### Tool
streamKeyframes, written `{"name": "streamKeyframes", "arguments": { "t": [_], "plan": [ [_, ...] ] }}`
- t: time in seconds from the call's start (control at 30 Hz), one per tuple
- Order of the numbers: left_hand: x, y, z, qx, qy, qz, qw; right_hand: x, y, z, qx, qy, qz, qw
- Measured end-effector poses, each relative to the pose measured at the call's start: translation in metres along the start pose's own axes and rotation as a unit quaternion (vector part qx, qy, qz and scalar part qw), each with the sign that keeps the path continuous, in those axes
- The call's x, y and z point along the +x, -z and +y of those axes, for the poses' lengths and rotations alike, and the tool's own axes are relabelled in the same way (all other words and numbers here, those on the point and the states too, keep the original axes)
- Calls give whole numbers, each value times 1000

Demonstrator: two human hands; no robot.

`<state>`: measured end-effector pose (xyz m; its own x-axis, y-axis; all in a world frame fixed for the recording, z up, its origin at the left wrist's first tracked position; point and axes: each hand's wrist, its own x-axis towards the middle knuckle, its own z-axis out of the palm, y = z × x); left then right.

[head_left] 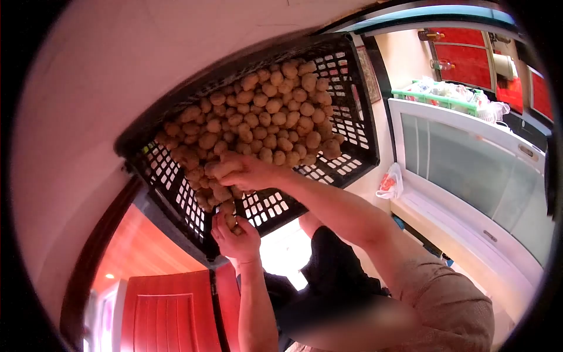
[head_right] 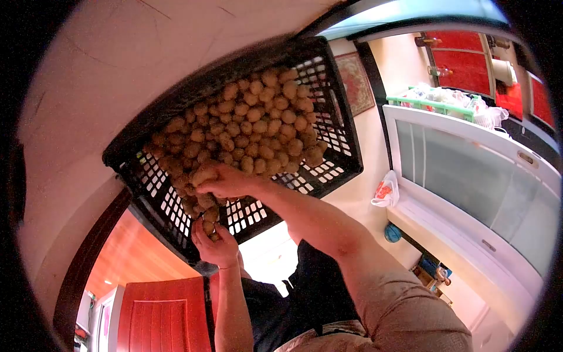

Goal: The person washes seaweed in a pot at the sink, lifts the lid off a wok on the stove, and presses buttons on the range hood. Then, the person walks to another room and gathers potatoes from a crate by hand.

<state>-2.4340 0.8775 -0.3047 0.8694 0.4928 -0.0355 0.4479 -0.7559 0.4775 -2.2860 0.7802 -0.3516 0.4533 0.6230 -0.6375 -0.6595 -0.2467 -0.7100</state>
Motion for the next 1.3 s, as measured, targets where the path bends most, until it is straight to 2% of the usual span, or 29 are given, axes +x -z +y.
{"name": "streamKeyframes", "arguments": {
  "t": [0.03,0.1,0.13,0.2,0.23,0.27,0.3,0.33,0.37,0.43,0.47,0.5,0.57,0.6,0.63,0.73,0.8,0.87,0.9,0.93,1.03,1.1,1.13,1.2,1.23,1.27,1.3],
  "plan": [
    [-1,1,0,3,0,1,1000,-19,11,-5,2,1,-2,1000],
    [0,1,0,5,3,-13,1000,-40,23,-8,23,-85,-59,994],
    [-1,1,2,-18,47,-30,998,-48,26,-8,29,-112,-79,990],
    [1,3,0,-34,29,-31,999,-66,14,-2,307,-142,-24,941],
    [3,4,0,-49,24,-37,998,-69,11,-1,308,-139,-26,941],
    [6,5,1,-48,22,-35,998,-70,8,-2,358,-96,-57,927],
    [8,8,3,-195,103,-44,974,-73,6,-2,407,-54,-87,908],
    [8,12,3,-335,183,-52,923,-76,3,-1,409,-56,-87,907],
    [8,14,2,-399,246,-56,882,-77,0,-4,450,-37,-80,888],
    [23,33,32,-410,219,-25,885,-76,-6,-4,533,3,-61,844],
    [27,38,45,-435,236,-19,869,-72,-9,6,557,35,-104,823],
    [27,33,51,-432,235,-21,870,-73,-11,8,559,36,-105,821],
    [30,24,61,-373,22,26,927,-77,-23,12,634,8,-85,768],
    [34,27,66,-254,-91,-15,963,-79,-29,19,657,11,-54,752],
    [40,27,74,-171,-170,-71,968,-80,-30,25,657,10,-57,752],
    [35,24,85,-92,-203,-115,968,-85,-26,44,676,38,-44,735],
    [32,26,90,-75,-170,-193,963,-87,-25,49,687,40,-80,721],
    [37,30,95,-80,-147,-188,968,-89,-25,46,696,43,-115,707],
    [39,33,99,-88,-124,-182,971,-91,-27,38,693,17,-77,716],
    [40,36,104,-89,-127,-182,971,-93,-27,33,689,-7,-39,724],
    [39,52,122,-8,-163,-199,966,-82,-31,55,686,2,-75,724],
    [37,61,129,20,-155,-218,963,-90,-33,30,704,-12,-61,707],
    [35,58,127,33,-167,-199,965,-90,-40,26,610,132,-26,781],
    [33,48,116,5,-175,-201,964,-87,-50,30,770,79,-48,631],
    [34,45,112,-28,-184,-201,962,-86,-50,33,771,79,-50,630],
    [42,54,118,-25,-189,-202,961,-85,-47,34,729,86,-67,675],
    [48,51,111,-24,-189,-201,961,-85,-42,41,749,27,-80,657]
  ]
}}
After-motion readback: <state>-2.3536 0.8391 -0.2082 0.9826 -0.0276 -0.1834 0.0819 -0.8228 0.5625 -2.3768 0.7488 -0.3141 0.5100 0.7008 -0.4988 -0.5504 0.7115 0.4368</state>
